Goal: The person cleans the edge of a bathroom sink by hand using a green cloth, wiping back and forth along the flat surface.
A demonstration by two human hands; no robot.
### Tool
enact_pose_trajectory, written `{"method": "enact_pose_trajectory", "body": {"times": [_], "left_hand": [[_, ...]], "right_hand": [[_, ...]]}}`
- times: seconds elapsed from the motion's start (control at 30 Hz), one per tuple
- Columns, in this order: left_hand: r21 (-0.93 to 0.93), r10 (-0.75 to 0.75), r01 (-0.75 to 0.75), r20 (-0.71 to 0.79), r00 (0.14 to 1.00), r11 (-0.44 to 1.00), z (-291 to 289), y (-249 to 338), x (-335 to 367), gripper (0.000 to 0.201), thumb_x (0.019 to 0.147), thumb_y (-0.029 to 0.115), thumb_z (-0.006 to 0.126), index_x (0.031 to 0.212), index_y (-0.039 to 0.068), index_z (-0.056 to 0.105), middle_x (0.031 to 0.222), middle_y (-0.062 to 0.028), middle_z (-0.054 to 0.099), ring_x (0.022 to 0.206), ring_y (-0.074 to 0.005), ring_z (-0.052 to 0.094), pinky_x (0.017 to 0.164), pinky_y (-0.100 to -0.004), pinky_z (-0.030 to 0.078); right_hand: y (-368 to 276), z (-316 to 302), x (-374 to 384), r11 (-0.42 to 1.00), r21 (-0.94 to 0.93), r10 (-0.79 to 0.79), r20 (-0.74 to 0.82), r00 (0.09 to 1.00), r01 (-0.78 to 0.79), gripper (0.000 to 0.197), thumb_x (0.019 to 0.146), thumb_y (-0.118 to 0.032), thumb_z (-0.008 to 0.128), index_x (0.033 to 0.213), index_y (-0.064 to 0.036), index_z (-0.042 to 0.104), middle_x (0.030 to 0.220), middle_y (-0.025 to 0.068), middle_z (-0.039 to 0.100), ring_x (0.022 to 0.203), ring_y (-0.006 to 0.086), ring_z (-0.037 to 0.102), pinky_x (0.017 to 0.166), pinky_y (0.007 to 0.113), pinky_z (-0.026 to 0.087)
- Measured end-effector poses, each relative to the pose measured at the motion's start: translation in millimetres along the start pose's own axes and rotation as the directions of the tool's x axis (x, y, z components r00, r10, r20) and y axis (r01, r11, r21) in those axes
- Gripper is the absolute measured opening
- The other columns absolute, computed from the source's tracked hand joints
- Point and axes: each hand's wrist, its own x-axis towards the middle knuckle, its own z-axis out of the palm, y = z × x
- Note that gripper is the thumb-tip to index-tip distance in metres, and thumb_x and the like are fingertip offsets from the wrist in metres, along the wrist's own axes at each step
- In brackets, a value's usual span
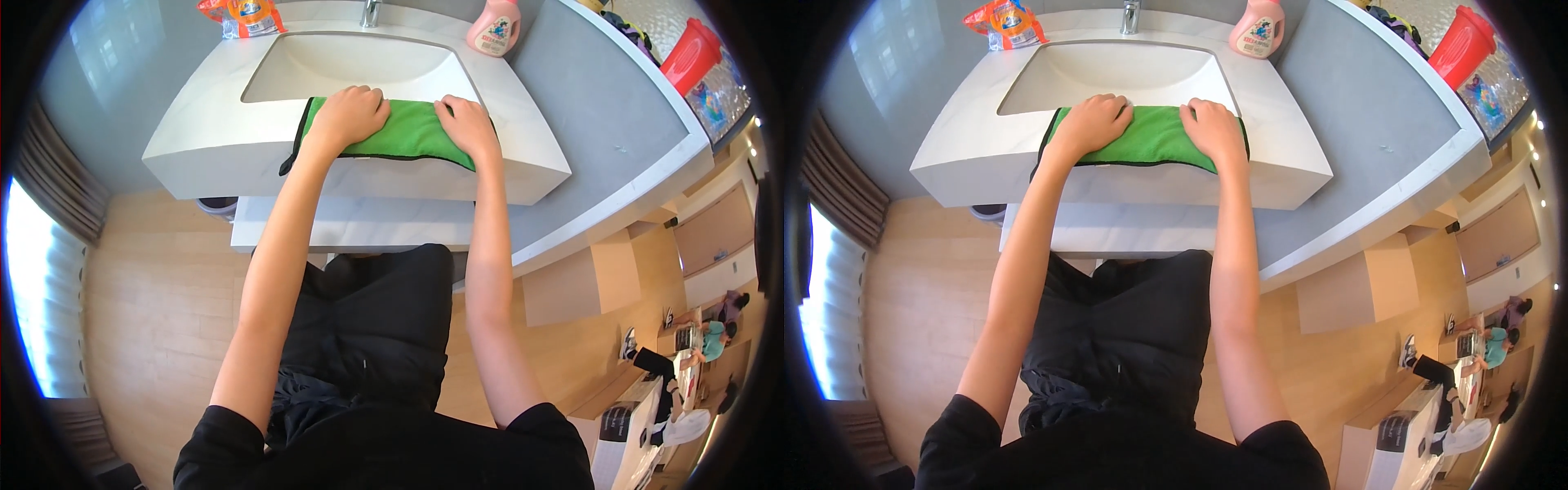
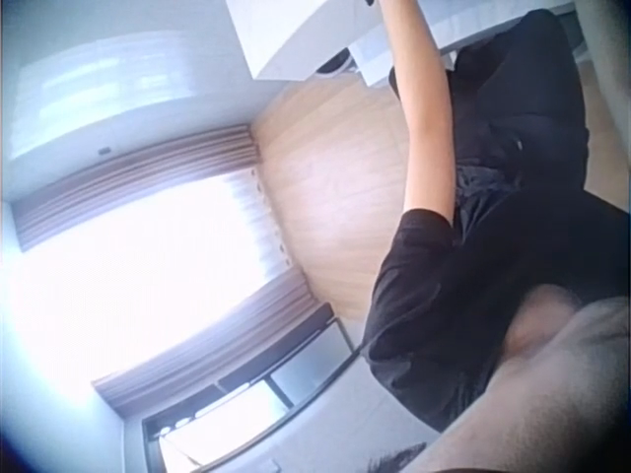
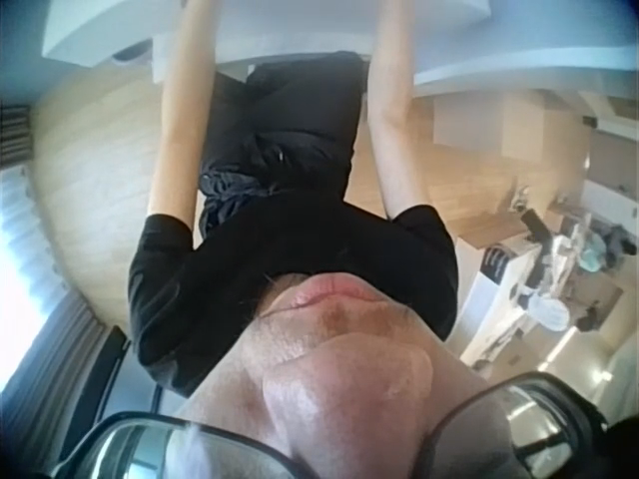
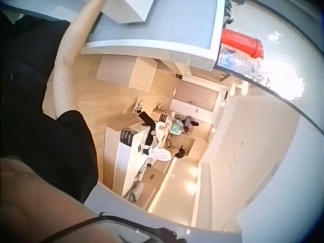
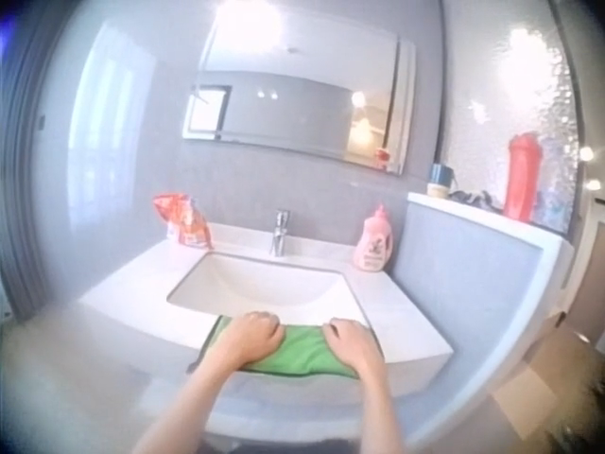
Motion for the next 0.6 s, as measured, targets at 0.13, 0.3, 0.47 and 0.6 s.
{"method": "enact_pose_trajectory", "body": {"times": [0.13, 0.3, 0.47, 0.6], "left_hand": [[0.028, 0.037, -0.034, -0.106, 0.994, 0.999, -3, -8, -1, 0.032, 0.098, 0.028, 0.05, 0.094, 0.002, 0.069, 0.093, -0.0176, 0.071, 0.093, -0.0377, 0.067, 0.085, -0.0488, 0.053], [0.052, 0.022, -0.018, -0.078, 0.997, 0.998, -12, -4, -6, 0.031, 0.099, 0.028, 0.051, 0.108, 0.005, 0.07, 0.103, -0.016, 0.07, 0.101, -0.0356, 0.065, 0.089, -0.0461, 0.052], [0.127, 0.149, -0.121, -0.239, 0.96, 0.984, 0, 8, -42, 0.029, 0.097, 0.025, 0.055, 0.114, 0.006, 0.067, 0.112, -0.0112, 0.067, 0.106, -0.0308, 0.064, 0.091, -0.0427, 0.052], [0.093, 0.195, -0.174, -0.325, 0.925, 0.98, 2, 28, -79, 0.033, 0.094, 0.027, 0.06, 0.115, 0.003, 0.069, 0.117, -0.0151, 0.068, 0.11, -0.0315, 0.064, 0.095, -0.0425, 0.052]], "right_hand": [[-12, -1, -11, 0.993, -0.003, -0.113, -0.144, 0.983, 0.114, 0.032, 0.099, -0.029, 0.054, 0.102, -0.0044, 0.073, 0.106, 0.0186, 0.072, 0.104, 0.0361, 0.067, 0.091, 0.045, 0.053], [-6, 18, -31, 0.967, -0.1, -0.256, -0.335, 0.907, 0.236, 0.034, 0.1, -0.03, 0.054, 0.115, -0.0054, 0.071, 0.119, 0.0136, 0.071, 0.115, 0.0308, 0.064, 0.095, 0.043, 0.052], [-12, 35, -69, 0.965, -0.135, -0.261, -0.399, 0.879, 0.225, 0.035, 0.102, -0.025, 0.051, 0.121, -0.0016, 0.068, 0.127, 0.0155, 0.067, 0.123, 0.0321, 0.06, 0.104, 0.044, 0.046], [-11, 36, -103, 0.967, -0.146, -0.25, -0.371, 0.894, 0.21, 0.037, 0.103, -0.024, 0.049, 0.128, -0.0003, 0.064, 0.133, 0.0199, 0.064, 0.128, 0.035, 0.056, 0.11, 0.047, 0.04]]}}
